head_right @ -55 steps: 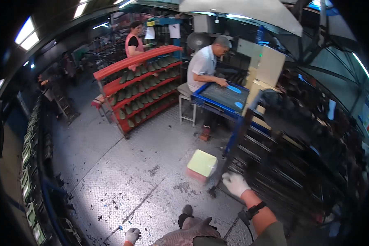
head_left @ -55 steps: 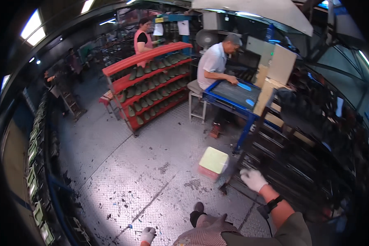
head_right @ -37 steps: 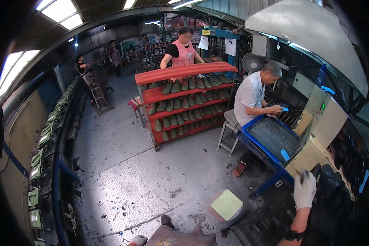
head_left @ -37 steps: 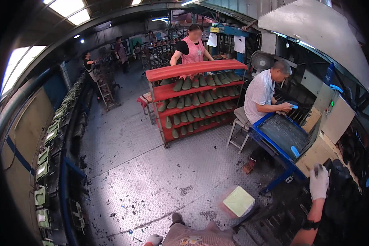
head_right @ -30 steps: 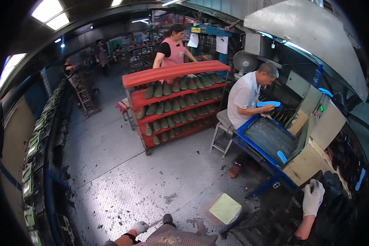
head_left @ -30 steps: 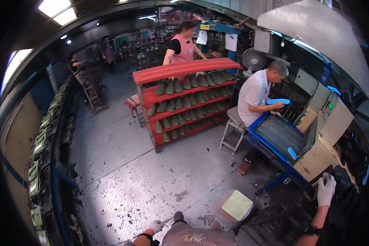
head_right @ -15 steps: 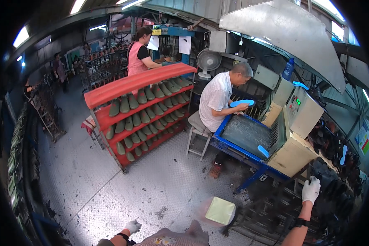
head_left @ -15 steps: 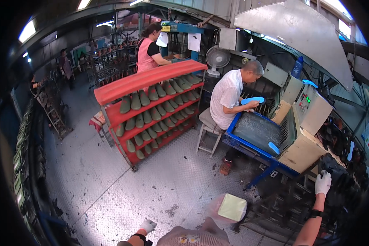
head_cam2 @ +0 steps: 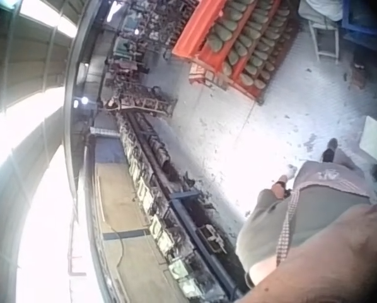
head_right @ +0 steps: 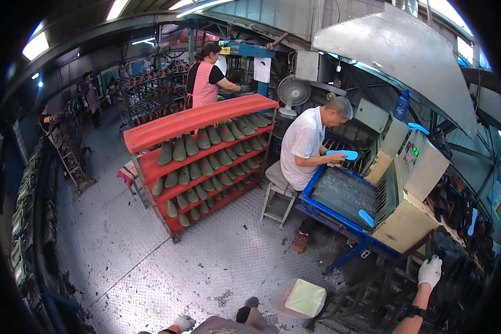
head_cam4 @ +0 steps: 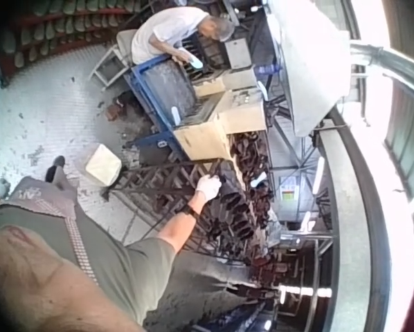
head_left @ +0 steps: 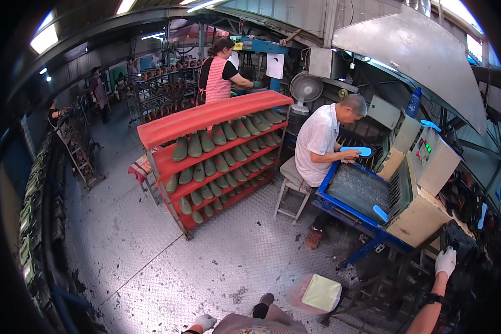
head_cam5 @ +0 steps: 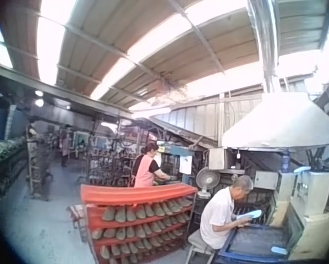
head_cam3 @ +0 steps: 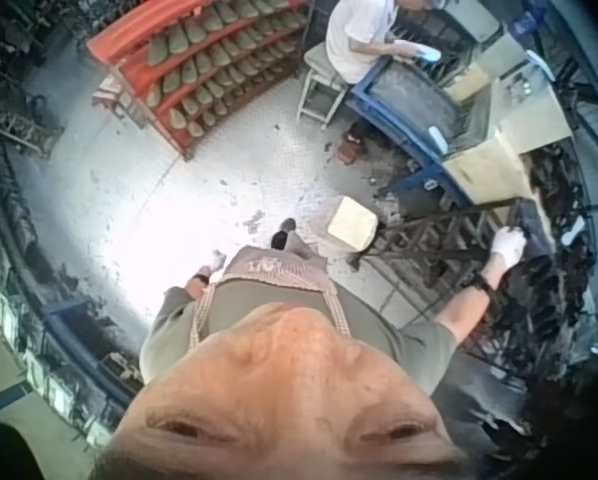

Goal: Placing blue insoles into shoe molds on a moving conveyor line in a factory.

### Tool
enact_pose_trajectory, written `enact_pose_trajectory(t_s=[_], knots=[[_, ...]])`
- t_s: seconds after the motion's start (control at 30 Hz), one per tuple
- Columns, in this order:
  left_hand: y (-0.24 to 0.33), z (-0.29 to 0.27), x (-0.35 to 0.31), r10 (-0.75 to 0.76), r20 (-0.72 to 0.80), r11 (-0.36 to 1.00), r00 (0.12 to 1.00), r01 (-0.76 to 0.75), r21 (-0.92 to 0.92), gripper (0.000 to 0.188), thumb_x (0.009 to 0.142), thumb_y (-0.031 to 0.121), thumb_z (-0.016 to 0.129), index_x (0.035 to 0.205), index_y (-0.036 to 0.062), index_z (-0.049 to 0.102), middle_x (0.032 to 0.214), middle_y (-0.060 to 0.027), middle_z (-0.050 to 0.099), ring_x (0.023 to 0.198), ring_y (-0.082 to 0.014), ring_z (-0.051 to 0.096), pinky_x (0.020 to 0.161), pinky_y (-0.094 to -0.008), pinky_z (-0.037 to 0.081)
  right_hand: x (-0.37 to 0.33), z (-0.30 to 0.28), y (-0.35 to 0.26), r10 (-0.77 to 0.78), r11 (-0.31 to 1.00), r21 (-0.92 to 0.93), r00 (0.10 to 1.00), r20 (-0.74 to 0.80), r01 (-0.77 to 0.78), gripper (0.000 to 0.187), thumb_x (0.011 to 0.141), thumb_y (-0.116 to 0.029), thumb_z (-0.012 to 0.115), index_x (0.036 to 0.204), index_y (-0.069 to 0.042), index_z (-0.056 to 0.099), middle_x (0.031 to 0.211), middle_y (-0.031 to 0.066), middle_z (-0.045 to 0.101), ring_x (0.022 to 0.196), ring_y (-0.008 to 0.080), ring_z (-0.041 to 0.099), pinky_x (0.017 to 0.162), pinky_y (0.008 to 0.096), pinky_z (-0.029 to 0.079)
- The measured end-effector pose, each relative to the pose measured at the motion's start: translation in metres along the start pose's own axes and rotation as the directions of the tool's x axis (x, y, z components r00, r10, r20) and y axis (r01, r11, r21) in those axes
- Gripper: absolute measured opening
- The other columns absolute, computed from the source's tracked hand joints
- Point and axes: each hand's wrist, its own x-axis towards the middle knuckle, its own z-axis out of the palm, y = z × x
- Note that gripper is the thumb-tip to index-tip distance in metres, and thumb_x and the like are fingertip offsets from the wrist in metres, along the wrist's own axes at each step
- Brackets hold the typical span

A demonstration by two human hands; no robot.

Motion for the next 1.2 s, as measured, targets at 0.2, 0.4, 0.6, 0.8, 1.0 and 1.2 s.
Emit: enact_pose_trajectory(t_s=[0.2,0.4,0.6,0.8,1.0,1.2], knots=[[0.001,0.012,0.004,0.078,-0.002,0.996,0.997,-0.078,0.046,0.047,0.084,0.046,0.060,0.105,0.0065,0.072,0.097,-0.0142,0.073,0.095,-0.0294,0.069,0.090,-0.0375,0.051,-0.002,-0.006,-0.002,0.028,0.999,0.029,1.000,-0.005,-0.028,0.022,0.086,-0.015,0.058,0.102,0.001,0.058,0.093,0.0260,0.063,0.092,0.0438,0.061,0.080,0.0501,0.049],[0.038,-0.017,-0.014,0.017,0.051,0.996,0.999,-0.012,-0.087,0.047,0.084,0.045,0.061,0.108,0.0045,0.070,0.096,-0.0127,0.073,0.090,-0.0253,0.070,0.086,-0.0357,0.052,-0.001,-0.025,-0.013,0.078,0.996,0.030,0.989,0.125,-0.082,0.026,0.087,-0.017,0.053,0.106,0.001,0.058,0.103,0.0285,0.065,0.100,0.0434,0.062,0.086,0.0500,0.049],[0.051,-0.024,-0.026,0.051,0.069,0.985,0.996,-0.038,-0.170,0.043,0.088,0.035,0.061,0.111,-0.0014,0.065,0.090,-0.0103,0.071,0.078,-0.0170,0.070,0.069,-0.0299,0.055,-0.004,-0.017,-0.003,0.098,0.994,0.031,0.992,0.081,-0.101,0.032,0.088,-0.018,0.053,0.114,0.001,0.058,0.107,0.0280,0.065,0.102,0.0428,0.062,0.088,0.0486,0.049],[0.006,0.007,-0.023,0.110,-0.047,0.957,0.993,-0.119,-0.263,0.018,0.086,0.017,0.055,0.089,0.0002,0.063,0.070,-0.0125,0.063,0.057,-0.0243,0.062,0.048,-0.0393,0.050,-0.005,-0.024,-0.017,0.087,0.996,0.013,0.987,0.137,-0.090,0.035,0.088,-0.018,0.054,0.116,0.002,0.057,0.105,0.0273,0.065,0.100,0.0423,0.062,0.086,0.0490,0.049],[0.004,0.004,-0.029,0.073,-0.056,0.942,0.996,-0.088,-0.325,0.018,0.085,0.016,0.056,0.090,0.0004,0.061,0.068,-0.0114,0.062,0.054,-0.0223,0.060,0.047,-0.0381,0.049,-0.007,-0.023,-0.014,0.090,0.995,0.027,0.992,0.086,-0.093,0.032,0.087,-0.017,0.055,0.112,0.002,0.057,0.105,0.0272,0.065,0.100,0.0424,0.062,0.086,0.0490,0.049],[0.049,-0.014,-0.063,0.134,-0.050,0.942,0.990,-0.143,-0.305,0.018,0.084,0.017,0.055,0.091,0.0014,0.062,0.070,-0.0112,0.063,0.057,-0.0235,0.061,0.051,-0.0392,0.050,-0.008,-0.023,-0.014,0.090,0.996,0.007,0.992,0.089,-0.091,0.037,0.088,-0.018,0.055,0.119,0.001,0.056,0.105,0.0261,0.065,0.100,0.0413,0.062,0.087,0.0479,0.050]])
